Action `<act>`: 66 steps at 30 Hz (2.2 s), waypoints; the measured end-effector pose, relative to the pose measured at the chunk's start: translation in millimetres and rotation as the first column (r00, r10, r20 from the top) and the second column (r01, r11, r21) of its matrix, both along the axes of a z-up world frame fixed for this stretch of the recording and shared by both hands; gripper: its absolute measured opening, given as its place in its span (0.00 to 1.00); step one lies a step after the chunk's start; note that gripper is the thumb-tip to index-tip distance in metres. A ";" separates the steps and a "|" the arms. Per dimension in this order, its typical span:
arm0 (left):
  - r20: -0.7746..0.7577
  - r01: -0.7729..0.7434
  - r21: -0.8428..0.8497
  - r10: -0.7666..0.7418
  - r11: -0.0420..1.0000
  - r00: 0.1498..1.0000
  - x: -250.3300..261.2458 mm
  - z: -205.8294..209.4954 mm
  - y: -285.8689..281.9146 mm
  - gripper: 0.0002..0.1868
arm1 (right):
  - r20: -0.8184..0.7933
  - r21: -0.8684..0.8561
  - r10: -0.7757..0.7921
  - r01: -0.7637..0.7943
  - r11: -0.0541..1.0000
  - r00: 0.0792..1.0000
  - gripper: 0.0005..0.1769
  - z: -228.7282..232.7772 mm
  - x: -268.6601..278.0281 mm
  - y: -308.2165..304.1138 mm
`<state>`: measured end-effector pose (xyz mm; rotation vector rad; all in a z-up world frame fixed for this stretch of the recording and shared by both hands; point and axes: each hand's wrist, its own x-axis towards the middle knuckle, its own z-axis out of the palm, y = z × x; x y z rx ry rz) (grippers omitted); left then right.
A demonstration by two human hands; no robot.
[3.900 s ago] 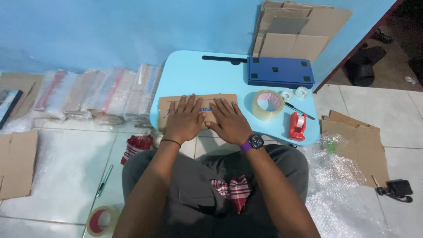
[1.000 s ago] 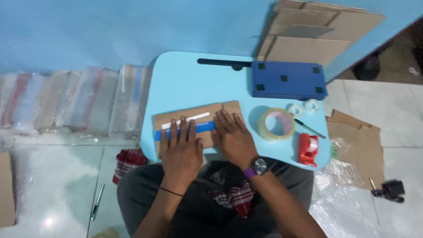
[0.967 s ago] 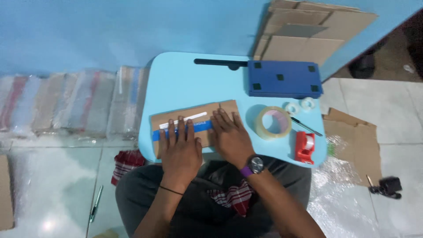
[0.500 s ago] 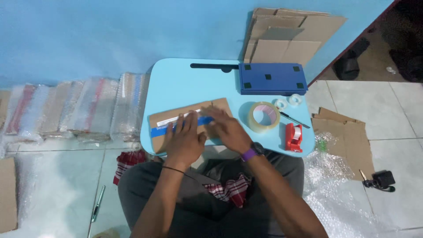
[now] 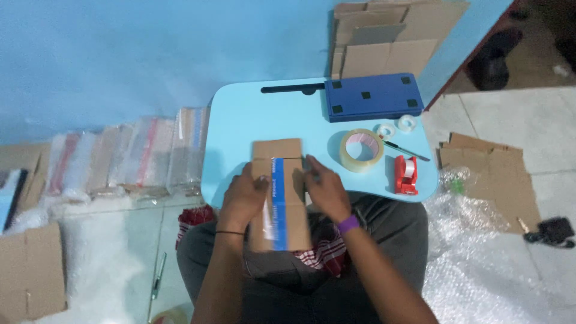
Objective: Assembling a small cardboard box, placing a bubble-wrapped item inside, and sealing it with tape.
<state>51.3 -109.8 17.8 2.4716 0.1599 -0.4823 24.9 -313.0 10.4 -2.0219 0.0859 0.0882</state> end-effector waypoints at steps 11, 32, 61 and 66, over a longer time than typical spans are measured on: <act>0.436 0.091 0.424 -0.291 0.901 0.852 10.7 1.9 0.5 0.29 | 0.199 0.038 0.002 -0.010 0.999 0.980 0.23 38.8 -5.3 -10.2; 0.255 0.166 0.404 -0.285 0.899 0.924 20.3 -1.7 -1.3 0.32 | 0.517 -0.707 0.356 0.154 0.691 0.779 0.26 -31.2 60.1 31.7; 0.498 0.100 0.274 -0.230 0.956 0.836 51.9 -22.7 29.0 0.24 | 0.391 -0.761 0.294 0.127 0.636 0.872 0.25 -32.3 84.0 24.1; 0.660 0.127 0.309 -0.308 0.943 0.686 29.9 -26.1 -6.4 0.24 | 0.418 -0.747 0.347 0.100 0.658 0.839 0.24 -23.1 59.6 49.2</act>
